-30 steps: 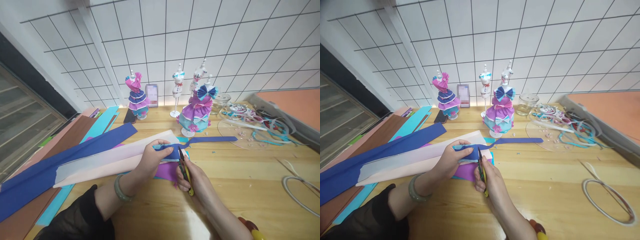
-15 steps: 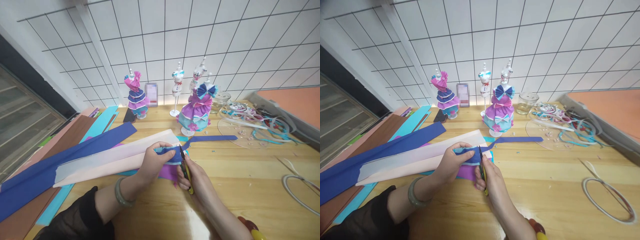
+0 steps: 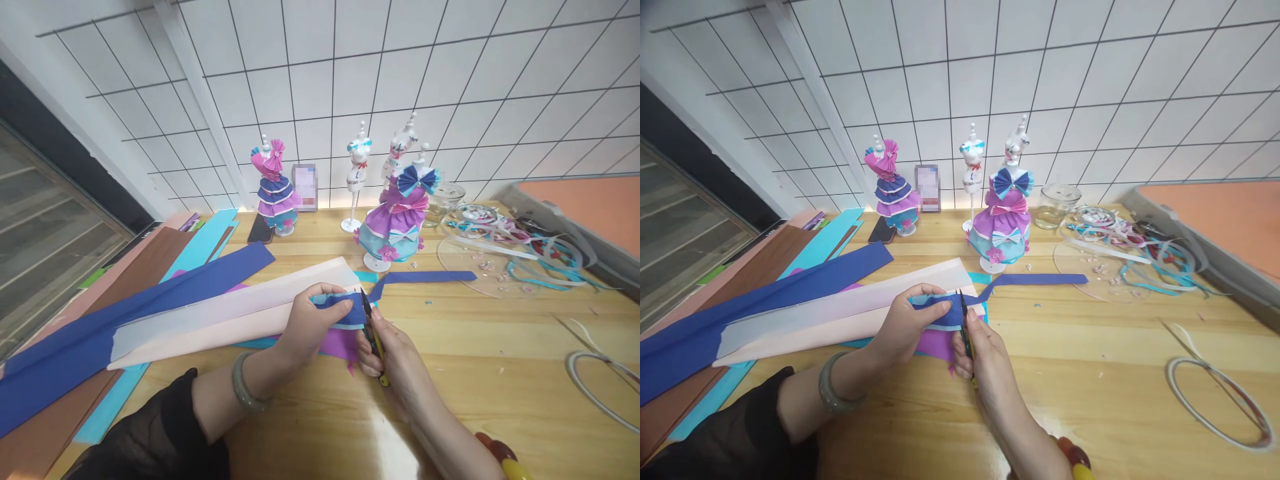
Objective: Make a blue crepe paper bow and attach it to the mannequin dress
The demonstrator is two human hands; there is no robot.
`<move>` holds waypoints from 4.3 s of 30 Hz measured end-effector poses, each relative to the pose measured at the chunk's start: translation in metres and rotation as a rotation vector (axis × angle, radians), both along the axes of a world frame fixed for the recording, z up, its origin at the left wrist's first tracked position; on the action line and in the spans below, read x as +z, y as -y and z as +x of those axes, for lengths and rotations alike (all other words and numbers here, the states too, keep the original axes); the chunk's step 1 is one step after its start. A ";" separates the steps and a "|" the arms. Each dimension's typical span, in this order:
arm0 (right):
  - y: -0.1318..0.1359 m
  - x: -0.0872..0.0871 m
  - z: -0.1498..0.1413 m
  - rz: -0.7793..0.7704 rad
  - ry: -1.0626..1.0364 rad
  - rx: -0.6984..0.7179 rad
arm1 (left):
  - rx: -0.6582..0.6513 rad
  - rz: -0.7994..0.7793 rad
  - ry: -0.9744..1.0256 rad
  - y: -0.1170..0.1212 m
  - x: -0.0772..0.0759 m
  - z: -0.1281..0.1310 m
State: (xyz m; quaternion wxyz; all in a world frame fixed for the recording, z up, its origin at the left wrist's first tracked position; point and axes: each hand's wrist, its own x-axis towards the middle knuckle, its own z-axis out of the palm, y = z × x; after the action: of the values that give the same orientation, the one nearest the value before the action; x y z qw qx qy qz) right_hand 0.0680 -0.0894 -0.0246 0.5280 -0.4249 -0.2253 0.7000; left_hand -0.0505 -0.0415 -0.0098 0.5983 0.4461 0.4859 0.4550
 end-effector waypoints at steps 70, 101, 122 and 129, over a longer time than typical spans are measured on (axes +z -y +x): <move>-0.029 0.008 0.046 0.170 0.412 0.114 | -0.156 0.227 -0.152 -0.002 0.000 -0.002; -0.035 0.000 0.058 0.091 0.539 -0.009 | -0.233 -0.069 0.070 -0.031 -0.006 -0.016; -0.031 -0.008 0.050 0.027 0.463 0.037 | -0.310 -0.139 0.178 -0.038 -0.012 -0.022; -0.031 -0.012 0.045 0.053 0.387 -0.022 | -0.505 -0.232 0.260 -0.018 -0.014 -0.009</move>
State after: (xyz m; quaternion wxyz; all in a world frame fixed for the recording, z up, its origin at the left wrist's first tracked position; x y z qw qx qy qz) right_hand 0.1126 -0.0583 -0.0369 0.4936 -0.5399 -0.3361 0.5933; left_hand -0.0591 -0.0234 -0.0238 0.7965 0.4197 0.3276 0.2867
